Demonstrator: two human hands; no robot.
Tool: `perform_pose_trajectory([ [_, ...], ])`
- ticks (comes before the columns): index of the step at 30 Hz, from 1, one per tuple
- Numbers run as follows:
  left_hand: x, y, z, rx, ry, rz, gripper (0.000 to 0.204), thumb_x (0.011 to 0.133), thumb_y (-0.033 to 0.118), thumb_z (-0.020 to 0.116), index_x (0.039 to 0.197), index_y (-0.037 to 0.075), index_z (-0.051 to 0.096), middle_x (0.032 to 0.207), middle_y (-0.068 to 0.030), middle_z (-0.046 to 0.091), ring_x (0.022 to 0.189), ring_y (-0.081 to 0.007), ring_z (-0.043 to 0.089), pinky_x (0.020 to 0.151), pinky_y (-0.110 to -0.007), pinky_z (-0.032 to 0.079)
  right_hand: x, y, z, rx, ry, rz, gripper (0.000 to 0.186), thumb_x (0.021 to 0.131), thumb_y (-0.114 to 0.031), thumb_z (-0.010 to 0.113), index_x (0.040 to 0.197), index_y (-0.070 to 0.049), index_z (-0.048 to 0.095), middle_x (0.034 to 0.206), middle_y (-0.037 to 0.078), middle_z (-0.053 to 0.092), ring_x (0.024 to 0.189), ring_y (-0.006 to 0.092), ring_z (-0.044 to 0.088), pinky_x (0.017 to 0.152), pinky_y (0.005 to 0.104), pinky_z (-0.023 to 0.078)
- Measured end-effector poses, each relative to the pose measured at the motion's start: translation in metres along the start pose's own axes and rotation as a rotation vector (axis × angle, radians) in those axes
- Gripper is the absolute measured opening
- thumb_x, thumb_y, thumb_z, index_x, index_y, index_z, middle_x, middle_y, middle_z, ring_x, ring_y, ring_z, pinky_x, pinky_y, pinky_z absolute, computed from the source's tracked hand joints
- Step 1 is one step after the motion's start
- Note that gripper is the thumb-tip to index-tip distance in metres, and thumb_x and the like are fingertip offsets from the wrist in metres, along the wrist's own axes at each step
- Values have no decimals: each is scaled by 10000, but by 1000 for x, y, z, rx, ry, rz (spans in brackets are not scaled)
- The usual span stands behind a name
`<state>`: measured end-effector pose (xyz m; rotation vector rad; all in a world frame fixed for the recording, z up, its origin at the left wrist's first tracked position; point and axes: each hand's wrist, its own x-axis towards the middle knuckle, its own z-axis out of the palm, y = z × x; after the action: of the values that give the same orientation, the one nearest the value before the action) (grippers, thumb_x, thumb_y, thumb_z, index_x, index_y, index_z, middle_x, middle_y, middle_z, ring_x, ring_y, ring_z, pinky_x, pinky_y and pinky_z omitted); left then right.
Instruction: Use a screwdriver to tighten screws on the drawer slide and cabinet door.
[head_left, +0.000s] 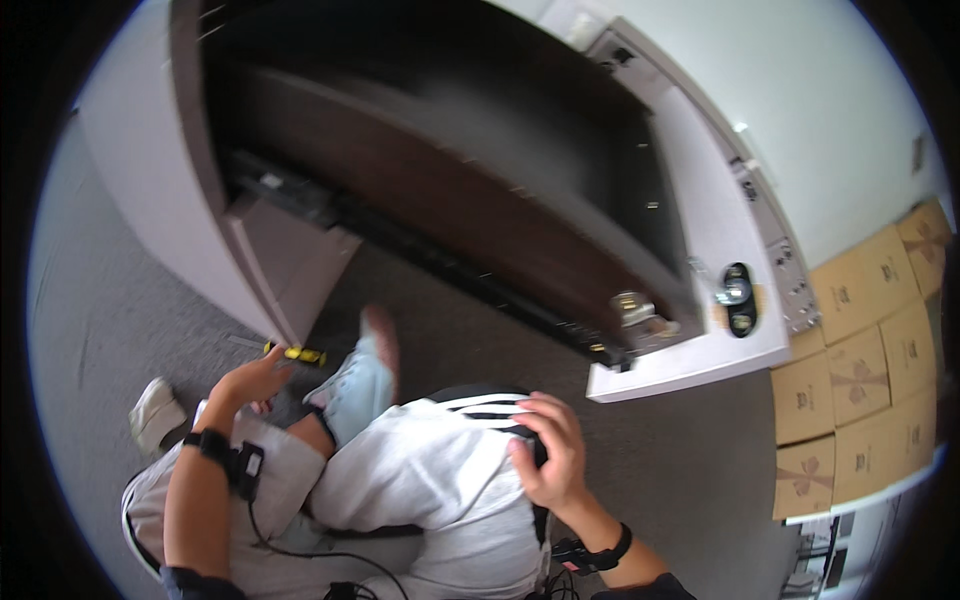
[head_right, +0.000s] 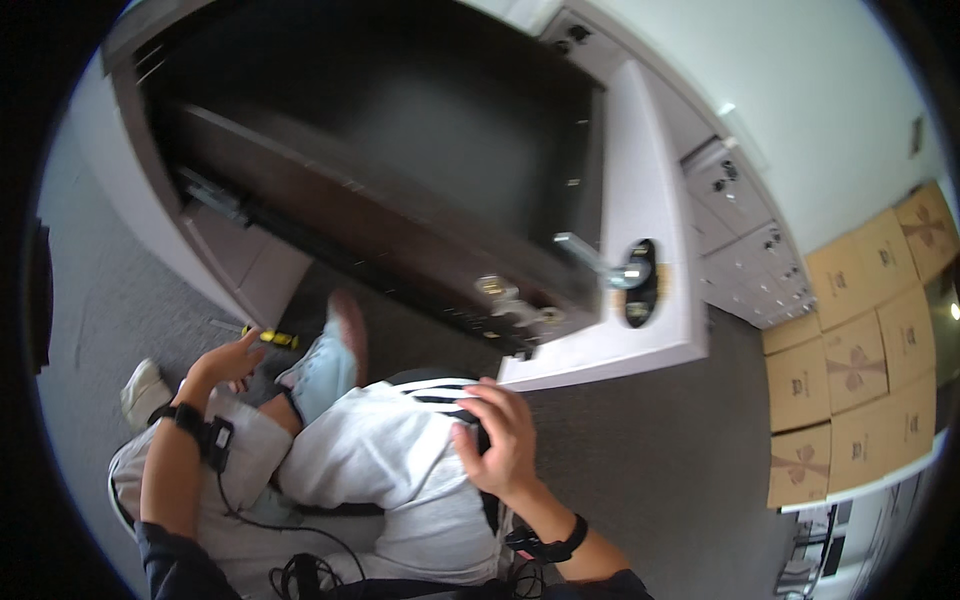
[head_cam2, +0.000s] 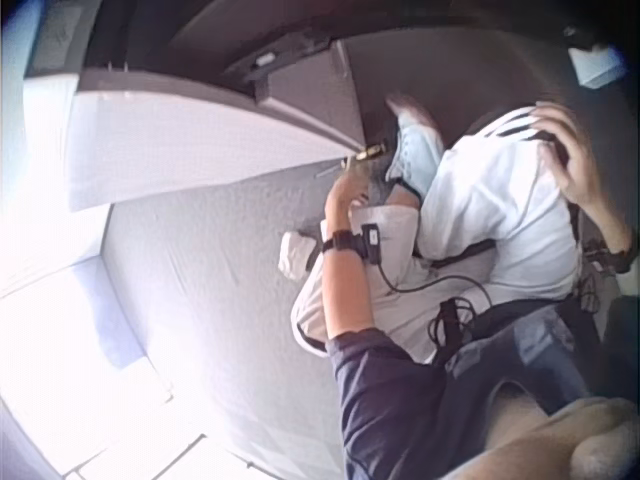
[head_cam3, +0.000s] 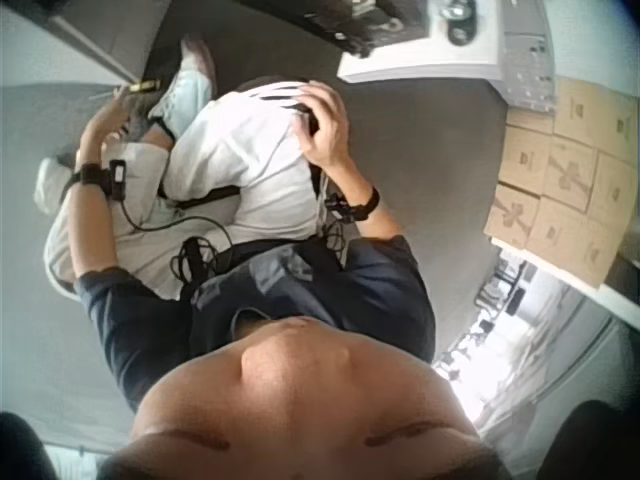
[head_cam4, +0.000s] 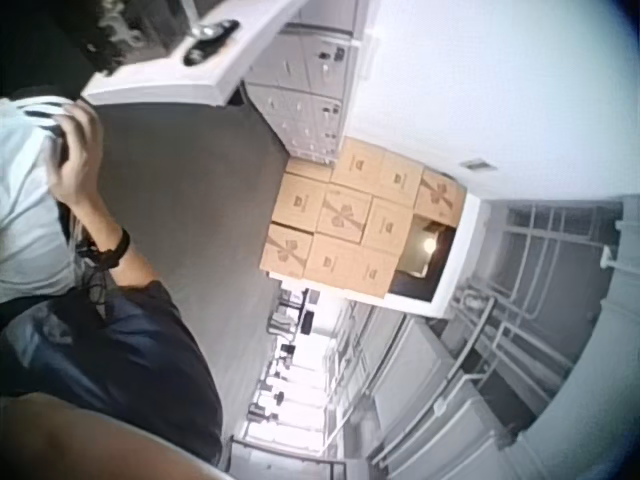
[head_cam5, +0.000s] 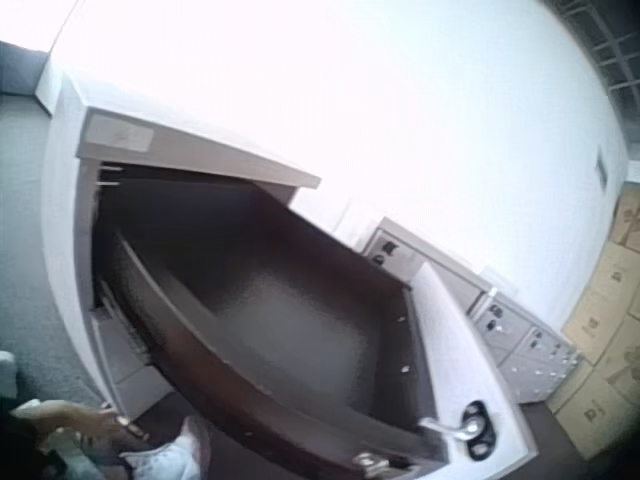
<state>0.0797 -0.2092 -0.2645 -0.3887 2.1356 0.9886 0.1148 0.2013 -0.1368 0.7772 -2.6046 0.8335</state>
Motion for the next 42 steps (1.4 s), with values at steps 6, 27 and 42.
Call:
perform_pose_trajectory([
  [6,15,-16,13,-111,109,47,545,933,304,474,1384,90,255,733,-151,608,518,-222,636,425,-323,519,1,-1,-1,9,4,-8,233,790,-182,645,966,-31,628,1073,120,606,1026,325,569,891,402,431],
  [27,15,-70,-19,-792,1045,-28,392,846,78,460,1204,144,315,856,-162,571,697,-270,618,505,-383,503,-3,1,1,12,10,-7,232,799,-191,636,978,-43,633,1085,105,608,1073,315,551,919,410,426],
  [42,-246,138,-69,298,1830,1411,385,958,348,453,1200,47,460,886,-106,602,768,-156,584,735,-269,481,-3,-3,1,-30,39,-14,235,787,-197,631,980,-63,635,1070,80,606,1066,301,547,908,413,429],
])
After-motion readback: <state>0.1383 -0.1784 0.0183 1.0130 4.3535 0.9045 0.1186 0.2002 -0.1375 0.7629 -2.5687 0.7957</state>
